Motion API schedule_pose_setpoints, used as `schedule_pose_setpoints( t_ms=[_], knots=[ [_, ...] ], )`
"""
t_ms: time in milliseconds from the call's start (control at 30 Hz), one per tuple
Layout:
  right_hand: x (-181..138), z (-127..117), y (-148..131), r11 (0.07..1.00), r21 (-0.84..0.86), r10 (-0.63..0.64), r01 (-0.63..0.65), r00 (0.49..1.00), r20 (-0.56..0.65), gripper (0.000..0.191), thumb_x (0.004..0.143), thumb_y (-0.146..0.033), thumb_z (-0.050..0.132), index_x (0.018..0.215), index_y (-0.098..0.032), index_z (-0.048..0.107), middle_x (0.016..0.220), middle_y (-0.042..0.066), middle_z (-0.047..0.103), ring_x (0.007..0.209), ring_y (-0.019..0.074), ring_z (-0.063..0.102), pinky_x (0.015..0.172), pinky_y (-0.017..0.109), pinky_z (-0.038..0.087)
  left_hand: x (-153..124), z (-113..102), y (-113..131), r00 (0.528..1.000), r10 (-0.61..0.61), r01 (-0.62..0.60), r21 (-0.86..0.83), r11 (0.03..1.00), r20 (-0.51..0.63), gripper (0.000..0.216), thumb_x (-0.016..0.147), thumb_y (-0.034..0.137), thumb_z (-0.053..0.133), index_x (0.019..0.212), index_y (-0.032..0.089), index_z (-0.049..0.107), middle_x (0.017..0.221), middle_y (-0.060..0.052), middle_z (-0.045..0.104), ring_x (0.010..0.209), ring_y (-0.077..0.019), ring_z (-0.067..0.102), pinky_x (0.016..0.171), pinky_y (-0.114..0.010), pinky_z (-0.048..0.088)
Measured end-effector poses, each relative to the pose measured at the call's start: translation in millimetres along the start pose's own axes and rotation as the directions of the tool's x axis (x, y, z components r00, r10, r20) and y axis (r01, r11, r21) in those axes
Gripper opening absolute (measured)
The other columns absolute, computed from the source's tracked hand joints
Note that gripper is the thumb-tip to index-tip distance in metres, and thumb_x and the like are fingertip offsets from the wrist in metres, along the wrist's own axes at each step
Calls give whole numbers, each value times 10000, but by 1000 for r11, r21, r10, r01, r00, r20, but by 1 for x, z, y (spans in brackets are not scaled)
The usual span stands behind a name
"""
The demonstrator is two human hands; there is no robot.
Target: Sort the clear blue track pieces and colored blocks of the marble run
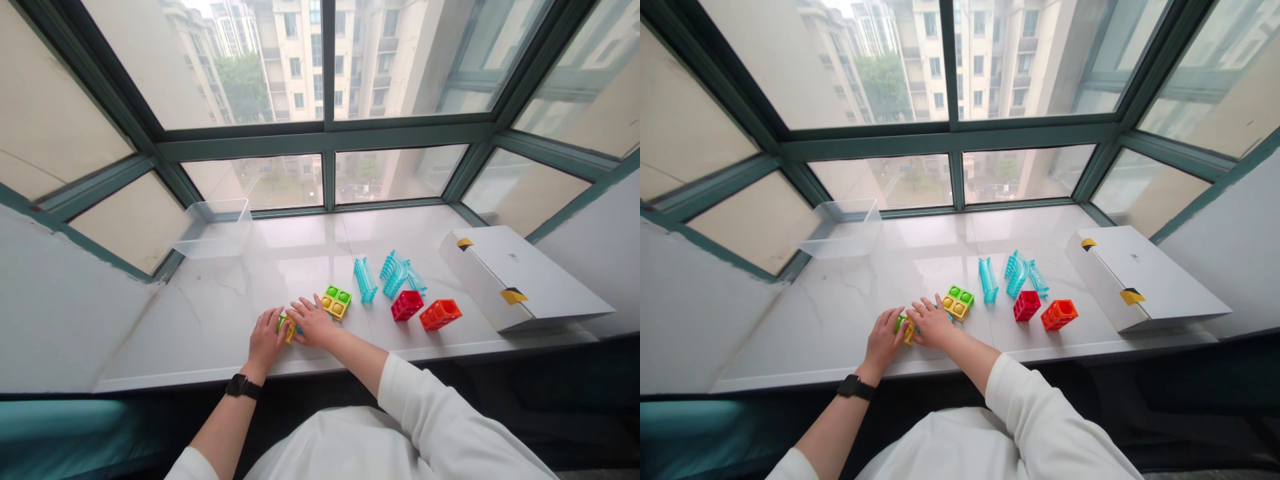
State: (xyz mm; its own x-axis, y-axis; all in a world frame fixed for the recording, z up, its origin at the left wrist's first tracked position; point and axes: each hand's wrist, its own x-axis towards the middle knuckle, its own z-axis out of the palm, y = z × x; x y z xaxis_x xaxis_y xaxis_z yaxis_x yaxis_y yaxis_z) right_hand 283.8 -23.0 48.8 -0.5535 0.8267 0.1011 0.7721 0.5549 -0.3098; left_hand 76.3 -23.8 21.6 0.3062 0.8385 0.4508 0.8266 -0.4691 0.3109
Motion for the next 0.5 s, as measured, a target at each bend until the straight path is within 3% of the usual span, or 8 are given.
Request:
schedule_pose_setpoints(
  t_ms=[133,233,333,400,500],
  knots=[
    [4,-5,-6,998,32,-60,59,998,27,706,896,-445,700,1530,-234,473,1608,133,470,1527,371,328,1267,666,79,-14,1,-12,990,-81,80,-20,997,-112,453,1018,387,520,1412,166,491,1277,-180,615,1198,-335,616,1020,-505,537],
    [3,-7,-12,995,62,-82,81,997,16,700,889,-398,686,1528,-209,469,1580,146,495,1519,354,341,1272,646,89,-24,-4,-21,973,-197,196,-26,980,-121,453,1014,378,507,1410,162,468,1219,-181,661,1122,-345,671,937,-494,577],
    [2,-10,-15,992,104,-65,66,998,-21,675,906,-365,665,1528,-194,467,1554,148,521,1506,333,364,1280,617,100,-25,-17,-21,947,-302,300,-34,953,-110,472,994,279,494,1452,182,438,1318,-194,661,1166,-350,684,929,-490,590],
    [0,-15,-15,984,168,-35,51,995,-98,662,929,-394,658,1531,-204,460,1530,137,543,1488,314,390,1286,585,130,-19,-26,-10,949,-303,299,-58,952,-85,529,959,190,487,1481,235,423,1401,-159,637,1227,-328,669,961,-472,590],
    [-3,-25,-12,954,295,13,55,974,-224,639,940,-437,675,1508,-228,470,1456,124,585,1402,280,477,1260,522,263,0,-34,20,988,-156,156,-113,981,8,607,933,137,473,1515,297,410,1487,-96,589,1332,-277,616,1017,-416,583]
  ],
)
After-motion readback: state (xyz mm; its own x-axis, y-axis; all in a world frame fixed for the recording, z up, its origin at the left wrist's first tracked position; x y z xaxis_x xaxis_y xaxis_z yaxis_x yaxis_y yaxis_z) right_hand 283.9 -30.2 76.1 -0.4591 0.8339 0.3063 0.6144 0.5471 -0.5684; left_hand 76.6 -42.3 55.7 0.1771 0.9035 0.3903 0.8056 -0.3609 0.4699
